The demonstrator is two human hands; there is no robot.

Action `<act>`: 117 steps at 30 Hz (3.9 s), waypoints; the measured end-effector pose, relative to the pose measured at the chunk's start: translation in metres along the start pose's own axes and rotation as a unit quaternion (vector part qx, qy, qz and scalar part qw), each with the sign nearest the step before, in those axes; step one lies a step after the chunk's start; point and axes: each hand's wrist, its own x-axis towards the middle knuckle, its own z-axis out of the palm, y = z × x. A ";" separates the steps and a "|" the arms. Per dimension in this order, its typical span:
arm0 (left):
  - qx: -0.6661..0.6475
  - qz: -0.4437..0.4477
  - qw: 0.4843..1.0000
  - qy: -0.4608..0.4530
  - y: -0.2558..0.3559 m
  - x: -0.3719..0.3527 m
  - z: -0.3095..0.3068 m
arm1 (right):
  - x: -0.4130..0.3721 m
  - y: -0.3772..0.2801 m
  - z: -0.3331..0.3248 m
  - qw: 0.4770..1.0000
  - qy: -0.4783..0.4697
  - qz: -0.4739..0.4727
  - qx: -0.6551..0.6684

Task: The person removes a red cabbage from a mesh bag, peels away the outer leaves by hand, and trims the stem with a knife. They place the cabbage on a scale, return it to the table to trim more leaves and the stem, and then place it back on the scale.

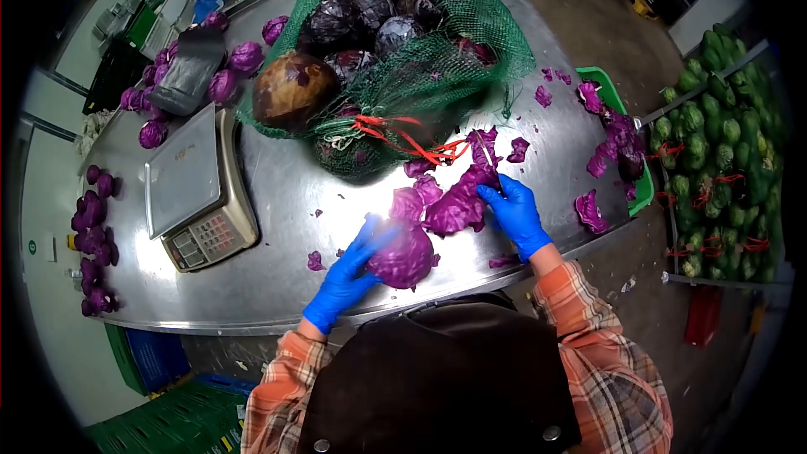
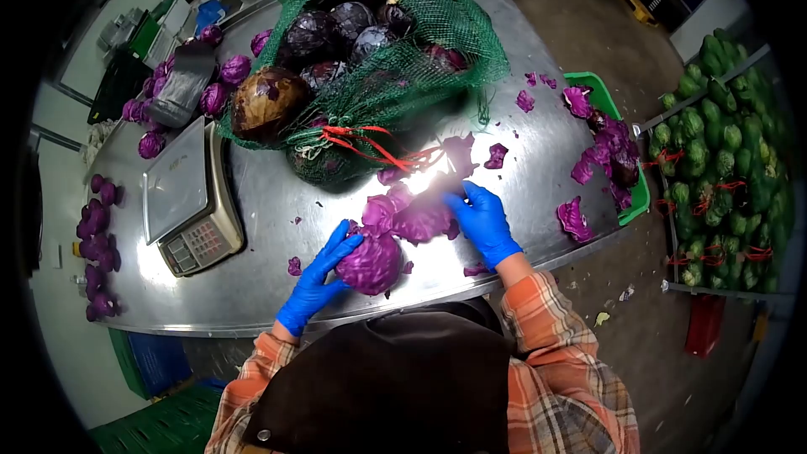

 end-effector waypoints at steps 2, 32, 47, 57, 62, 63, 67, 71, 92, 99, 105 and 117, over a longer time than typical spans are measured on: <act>-0.069 -0.023 0.997 -0.004 0.008 -0.007 -0.004 | 0.000 0.006 -0.009 0.998 0.018 -0.033 -0.042; -0.310 -0.158 0.918 0.190 -0.009 -0.042 0.046 | -0.031 -0.061 0.020 0.957 -0.200 -0.055 -0.203; -0.418 -0.205 0.859 0.212 0.009 -0.041 0.031 | -0.041 -0.042 0.042 0.939 -0.204 -0.233 -0.149; -0.197 -0.019 0.946 0.257 0.018 -0.027 0.026 | -0.048 -0.060 0.084 0.920 -0.294 -0.208 -0.153; -0.185 0.014 0.960 0.209 0.009 -0.034 0.021 | -0.047 -0.070 0.070 0.927 -0.370 -0.050 -0.022; -0.194 0.012 0.961 0.199 0.009 -0.034 0.022 | -0.047 -0.072 0.067 0.933 -0.359 -0.025 -0.015; -0.232 0.001 0.944 0.236 0.008 -0.032 0.027 | -0.047 -0.075 0.044 0.950 -0.287 0.102 0.068; -0.374 -0.051 0.886 0.271 0.019 -0.034 0.024 | -0.049 -0.065 0.049 0.963 -0.225 -0.123 -0.084; -0.263 -0.001 0.914 0.308 0.014 -0.020 0.036 | -0.060 -0.062 0.087 0.963 -0.249 0.047 0.093; -0.348 -0.034 0.901 0.256 0.017 -0.023 0.033 | -0.054 -0.075 0.069 0.937 -0.334 0.062 0.075; -0.371 -0.043 0.895 0.244 0.023 -0.023 0.031 | -0.044 -0.090 0.044 0.927 -0.292 0.120 0.203; -0.302 -0.033 0.917 0.260 0.020 -0.027 0.034 | -0.055 -0.052 0.089 0.945 -0.245 -0.174 -0.128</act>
